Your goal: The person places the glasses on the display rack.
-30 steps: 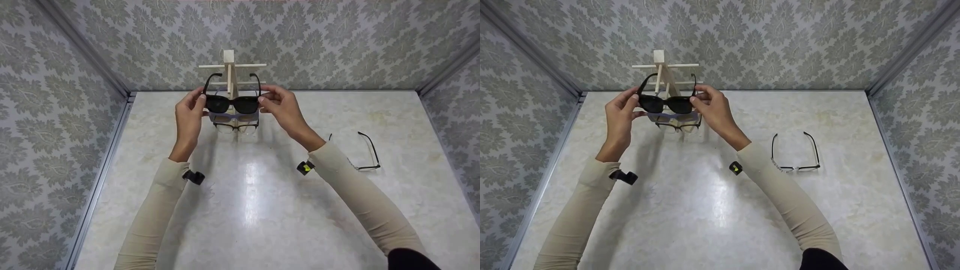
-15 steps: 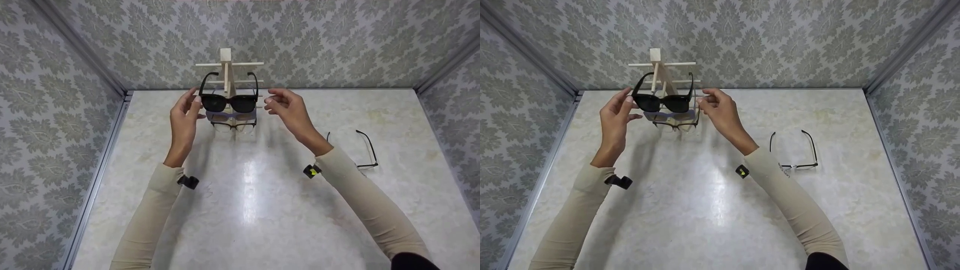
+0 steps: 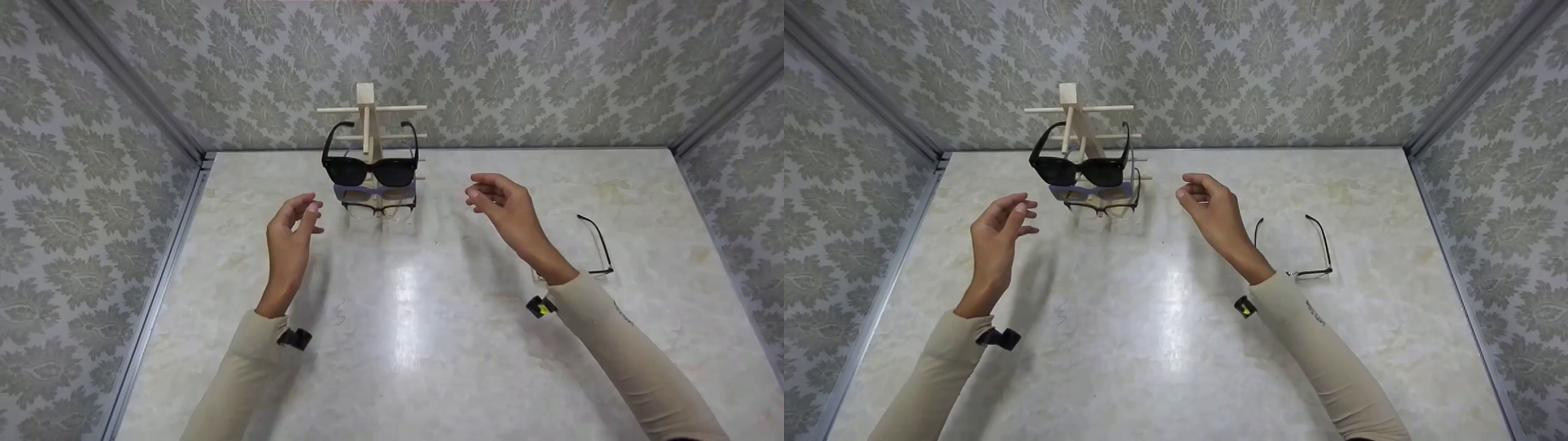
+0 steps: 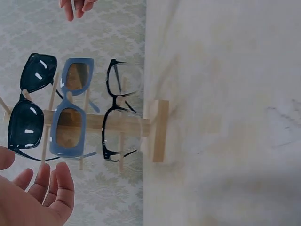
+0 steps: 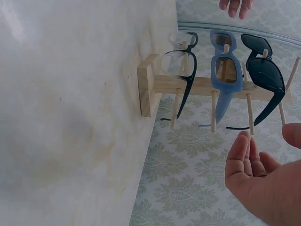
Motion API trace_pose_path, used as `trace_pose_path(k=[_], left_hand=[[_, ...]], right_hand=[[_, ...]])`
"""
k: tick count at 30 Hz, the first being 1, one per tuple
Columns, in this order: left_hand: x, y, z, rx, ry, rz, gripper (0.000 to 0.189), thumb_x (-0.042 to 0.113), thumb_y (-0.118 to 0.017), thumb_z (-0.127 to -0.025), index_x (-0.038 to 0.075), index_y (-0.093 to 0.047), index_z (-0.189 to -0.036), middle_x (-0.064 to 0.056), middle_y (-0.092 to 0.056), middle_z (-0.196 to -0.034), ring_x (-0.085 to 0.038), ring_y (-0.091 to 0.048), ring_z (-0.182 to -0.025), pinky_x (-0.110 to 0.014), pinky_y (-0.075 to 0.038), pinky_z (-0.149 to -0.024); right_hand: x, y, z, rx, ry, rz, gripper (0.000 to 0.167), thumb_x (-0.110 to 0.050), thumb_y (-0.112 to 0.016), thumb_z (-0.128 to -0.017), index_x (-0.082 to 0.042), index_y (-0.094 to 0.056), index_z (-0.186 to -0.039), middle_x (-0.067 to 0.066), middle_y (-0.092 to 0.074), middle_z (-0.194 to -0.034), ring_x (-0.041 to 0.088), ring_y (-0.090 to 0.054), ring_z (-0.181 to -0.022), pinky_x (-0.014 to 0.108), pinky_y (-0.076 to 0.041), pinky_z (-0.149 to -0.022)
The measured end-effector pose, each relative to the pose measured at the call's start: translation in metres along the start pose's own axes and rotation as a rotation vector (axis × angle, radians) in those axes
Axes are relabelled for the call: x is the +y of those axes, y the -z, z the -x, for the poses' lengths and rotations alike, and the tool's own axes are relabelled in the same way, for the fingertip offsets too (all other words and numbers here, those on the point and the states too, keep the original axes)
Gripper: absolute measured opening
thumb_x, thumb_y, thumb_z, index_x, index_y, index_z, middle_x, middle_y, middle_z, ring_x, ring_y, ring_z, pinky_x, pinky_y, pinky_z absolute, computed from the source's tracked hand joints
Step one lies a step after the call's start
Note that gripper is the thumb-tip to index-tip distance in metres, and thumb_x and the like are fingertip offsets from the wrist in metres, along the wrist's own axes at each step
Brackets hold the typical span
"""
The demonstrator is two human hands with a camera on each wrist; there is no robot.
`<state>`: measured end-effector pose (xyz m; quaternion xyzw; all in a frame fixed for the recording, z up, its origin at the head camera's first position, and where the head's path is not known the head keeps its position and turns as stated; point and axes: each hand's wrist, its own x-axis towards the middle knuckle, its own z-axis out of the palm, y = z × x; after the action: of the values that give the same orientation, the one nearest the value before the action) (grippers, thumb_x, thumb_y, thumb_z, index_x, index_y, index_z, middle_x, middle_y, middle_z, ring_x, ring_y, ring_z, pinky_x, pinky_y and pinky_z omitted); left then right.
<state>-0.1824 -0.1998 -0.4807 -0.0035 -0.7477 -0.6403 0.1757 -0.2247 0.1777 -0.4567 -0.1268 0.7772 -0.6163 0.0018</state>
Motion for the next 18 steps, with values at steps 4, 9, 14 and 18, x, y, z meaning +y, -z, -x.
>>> trace_pose_path(k=[4, 9, 14, 18], left_hand=[[-0.008, -0.003, 0.015, -0.037, 0.039, -0.021, 0.032, 0.02, -0.065, -0.114, -0.001, -0.07, -0.137, -0.021, -0.073, -0.127, -0.03, -0.067, -0.111, -0.03, -0.064, -0.082], [-0.016, -0.011, 0.03, -0.08, 0.081, -0.02, 0.029, 0.016, -0.068, -0.112, 0.0, -0.072, -0.135, -0.022, -0.073, -0.127, -0.037, -0.068, -0.115, -0.03, -0.064, -0.082], [-0.022, -0.023, 0.038, -0.119, 0.096, -0.018, 0.026, 0.015, -0.068, -0.112, 0.001, -0.073, -0.134, -0.016, -0.075, -0.126, -0.033, -0.07, -0.115, -0.031, -0.065, -0.084], [-0.027, -0.032, 0.044, -0.148, 0.101, -0.024, 0.026, 0.015, -0.068, -0.112, 0.001, -0.073, -0.133, -0.014, -0.076, -0.126, -0.026, -0.071, -0.113, -0.033, -0.066, -0.085]], right_hand=[[0.008, 0.007, 0.012, 0.013, -0.009, 0.011, 0.044, -0.024, -0.068, -0.112, 0.0, -0.063, -0.149, 0.019, -0.07, -0.13, 0.025, -0.072, -0.114, 0.032, -0.062, -0.098], [0.017, 0.016, 0.024, 0.034, -0.014, 0.03, 0.042, -0.023, -0.069, -0.112, 0.0, -0.064, -0.147, 0.018, -0.072, -0.13, 0.022, -0.073, -0.113, 0.028, -0.062, -0.096], [0.026, 0.025, 0.034, 0.071, -0.009, 0.036, 0.04, -0.018, -0.07, -0.111, 0.003, -0.065, -0.145, 0.024, -0.071, -0.129, 0.017, -0.073, -0.108, 0.024, -0.062, -0.092], [0.034, 0.031, 0.041, 0.094, -0.01, 0.014, 0.04, -0.015, -0.07, -0.111, 0.004, -0.065, -0.145, 0.027, -0.07, -0.129, 0.016, -0.073, -0.108, 0.022, -0.062, -0.091]])
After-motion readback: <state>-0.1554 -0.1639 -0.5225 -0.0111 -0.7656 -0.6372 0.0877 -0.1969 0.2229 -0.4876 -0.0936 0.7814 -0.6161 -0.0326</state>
